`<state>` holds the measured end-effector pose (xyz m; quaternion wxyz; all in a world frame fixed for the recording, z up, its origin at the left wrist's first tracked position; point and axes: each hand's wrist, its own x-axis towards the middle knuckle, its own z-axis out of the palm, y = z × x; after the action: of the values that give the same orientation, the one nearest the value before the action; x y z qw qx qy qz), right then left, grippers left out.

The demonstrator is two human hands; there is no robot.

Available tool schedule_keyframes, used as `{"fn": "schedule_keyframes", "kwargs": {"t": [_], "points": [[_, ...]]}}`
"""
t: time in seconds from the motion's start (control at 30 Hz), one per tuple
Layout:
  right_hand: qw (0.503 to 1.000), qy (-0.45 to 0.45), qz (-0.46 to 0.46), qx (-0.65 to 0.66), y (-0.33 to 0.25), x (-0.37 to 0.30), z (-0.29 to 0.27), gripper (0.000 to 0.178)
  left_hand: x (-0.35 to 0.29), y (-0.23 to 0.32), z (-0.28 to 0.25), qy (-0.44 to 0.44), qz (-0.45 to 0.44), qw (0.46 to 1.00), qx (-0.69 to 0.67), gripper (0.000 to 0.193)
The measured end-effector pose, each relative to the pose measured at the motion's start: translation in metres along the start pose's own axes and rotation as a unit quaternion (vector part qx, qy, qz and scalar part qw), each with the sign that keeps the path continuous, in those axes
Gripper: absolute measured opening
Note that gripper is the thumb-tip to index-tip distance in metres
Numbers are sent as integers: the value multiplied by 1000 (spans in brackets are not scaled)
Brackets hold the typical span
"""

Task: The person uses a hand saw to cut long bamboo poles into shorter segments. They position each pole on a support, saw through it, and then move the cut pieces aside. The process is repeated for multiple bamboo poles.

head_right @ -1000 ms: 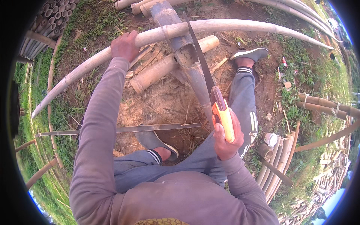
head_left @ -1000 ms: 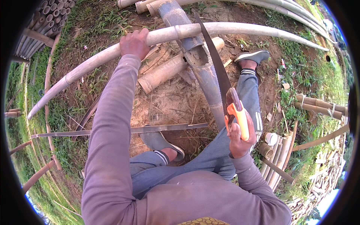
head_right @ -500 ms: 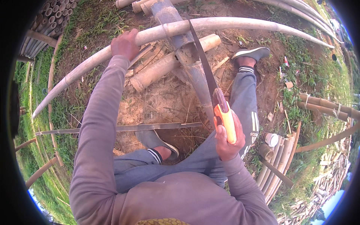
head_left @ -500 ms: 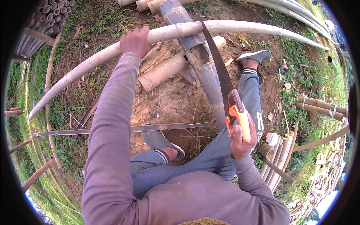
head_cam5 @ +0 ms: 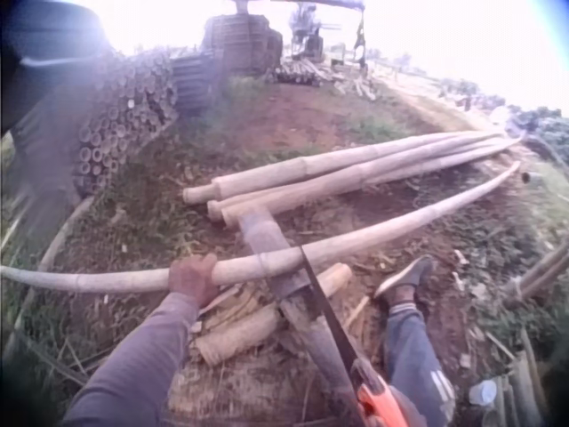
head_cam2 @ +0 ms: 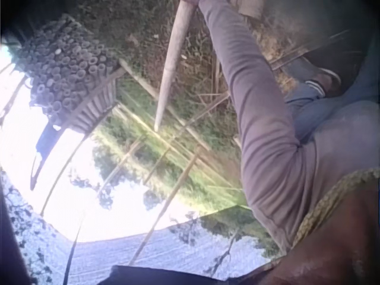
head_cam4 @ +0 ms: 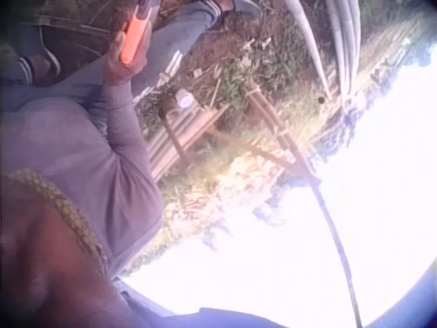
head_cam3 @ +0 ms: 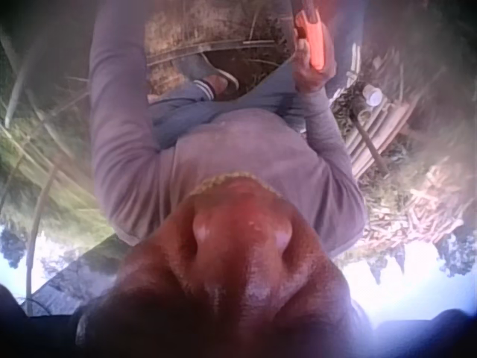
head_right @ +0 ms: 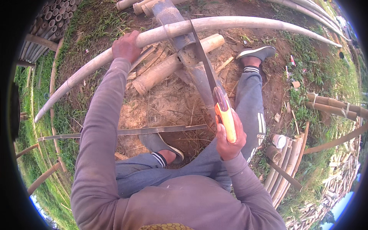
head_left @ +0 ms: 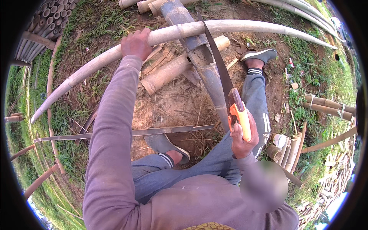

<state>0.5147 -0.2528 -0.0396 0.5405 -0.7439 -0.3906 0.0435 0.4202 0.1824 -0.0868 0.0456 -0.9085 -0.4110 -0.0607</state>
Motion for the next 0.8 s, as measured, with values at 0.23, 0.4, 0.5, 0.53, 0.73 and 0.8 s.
{"fn": "schedule_keyframes", "kwargs": {"t": [0.23,0.4,0.5,0.53,0.73,0.8], "points": [[997,28,15,77,19,178,97,40,7,6,2,12,5,1000,8,35],[996,15,58,59,14,30,23,47,0,-3,0,5,-6,1000,3,34],[994,28,61,92,2,-5,7,47,-1,1,-2,5,2,1000,4,35],[994,28,56,88,11,5,16,46,-2,-2,4,8,0,1000,6,35],[998,-2,48,43,12,211,111,39,2,12,-1,4,-3,1000,0,37],[997,22,35,70,22,175,106,40,6,4,-6,-1,-5,1000,1,37]]}}
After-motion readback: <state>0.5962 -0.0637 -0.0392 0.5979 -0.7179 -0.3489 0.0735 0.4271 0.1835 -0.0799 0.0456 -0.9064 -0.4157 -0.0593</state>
